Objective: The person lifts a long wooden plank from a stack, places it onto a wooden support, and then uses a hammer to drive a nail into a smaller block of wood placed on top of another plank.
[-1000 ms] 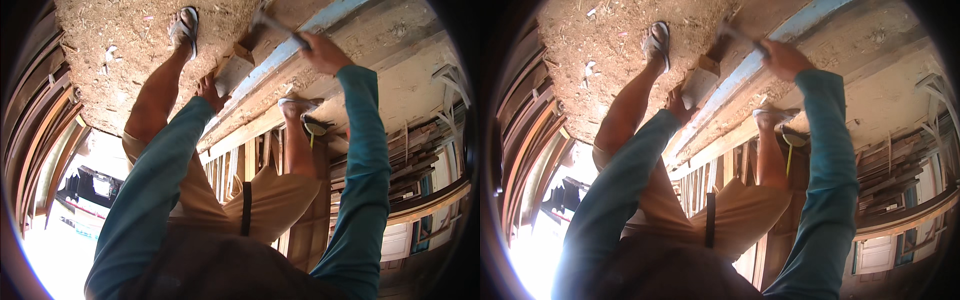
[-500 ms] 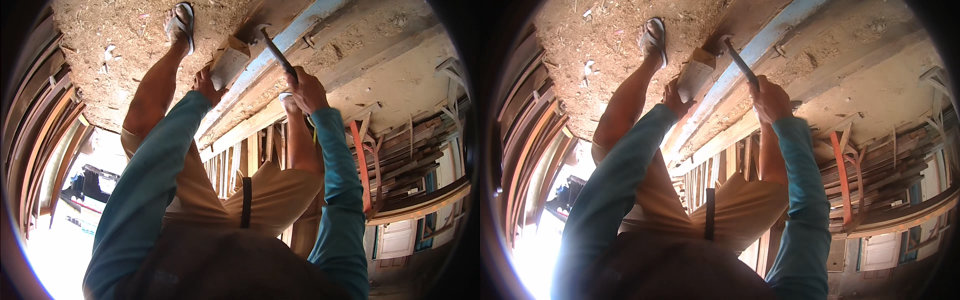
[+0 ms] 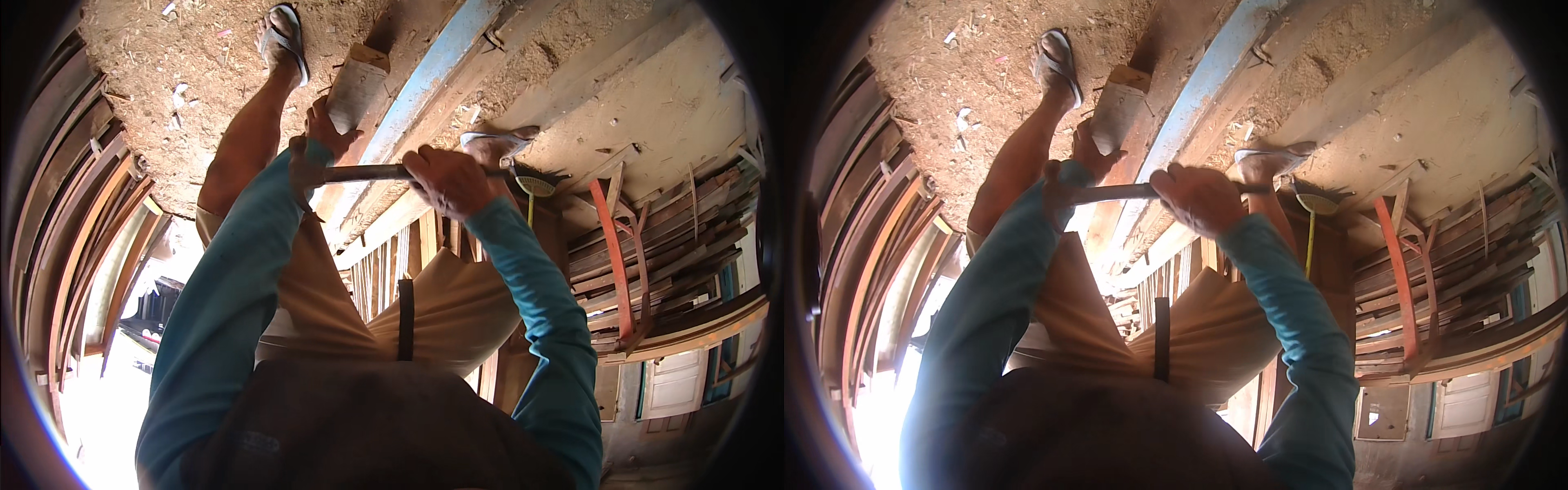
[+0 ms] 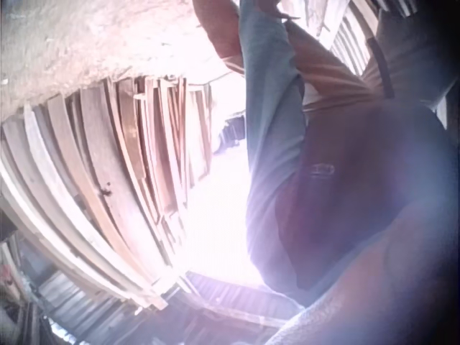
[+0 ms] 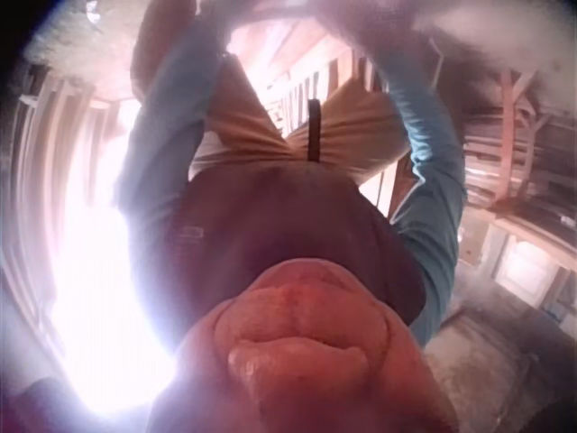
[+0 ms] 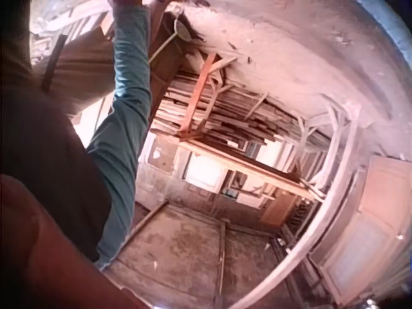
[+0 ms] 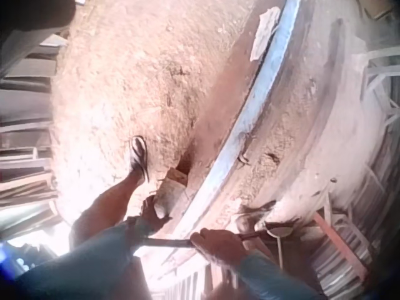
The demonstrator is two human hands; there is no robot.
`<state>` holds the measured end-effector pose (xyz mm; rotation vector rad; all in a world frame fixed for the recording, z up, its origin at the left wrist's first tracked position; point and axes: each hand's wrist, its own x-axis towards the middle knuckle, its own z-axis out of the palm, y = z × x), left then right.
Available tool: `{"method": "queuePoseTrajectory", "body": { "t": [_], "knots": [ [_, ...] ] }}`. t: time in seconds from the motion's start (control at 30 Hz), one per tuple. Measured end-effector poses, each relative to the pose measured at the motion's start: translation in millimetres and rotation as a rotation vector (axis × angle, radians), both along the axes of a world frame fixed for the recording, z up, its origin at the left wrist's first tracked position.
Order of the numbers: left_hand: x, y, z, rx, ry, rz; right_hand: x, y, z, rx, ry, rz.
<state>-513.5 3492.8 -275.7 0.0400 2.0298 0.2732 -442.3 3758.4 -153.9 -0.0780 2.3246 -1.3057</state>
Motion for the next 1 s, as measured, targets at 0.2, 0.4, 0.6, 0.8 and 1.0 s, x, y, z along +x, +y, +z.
{"method": "queuePoseTrajectory", "body": {
  "t": [0.2, 0.4, 0.6, 0.8, 1.0],
  "knots": [
    [-5, 5, 2, 0.038, 0.006, 0.004, 14, 24, -48, 0.245, -0.199, -0.104],
    [4, -14, -11, 0.078, 0.079, -0.042, -11, 3, -12, 0.055, 0.147, 0.041],
    [-9, 9, 8, 0.012, -0.025, 0.002, 20, 35, -84, 0.525, -0.465, -0.374],
    [-4, -8, -7, -0.081, -0.104, -0.133, 3, 36, -18, 0.111, -0.079, -0.155],
    [3, -23, -22, 0.090, -0.028, -0.018, 7, 6, -54, 0.357, 0.044, -0.076]
  ]
}}
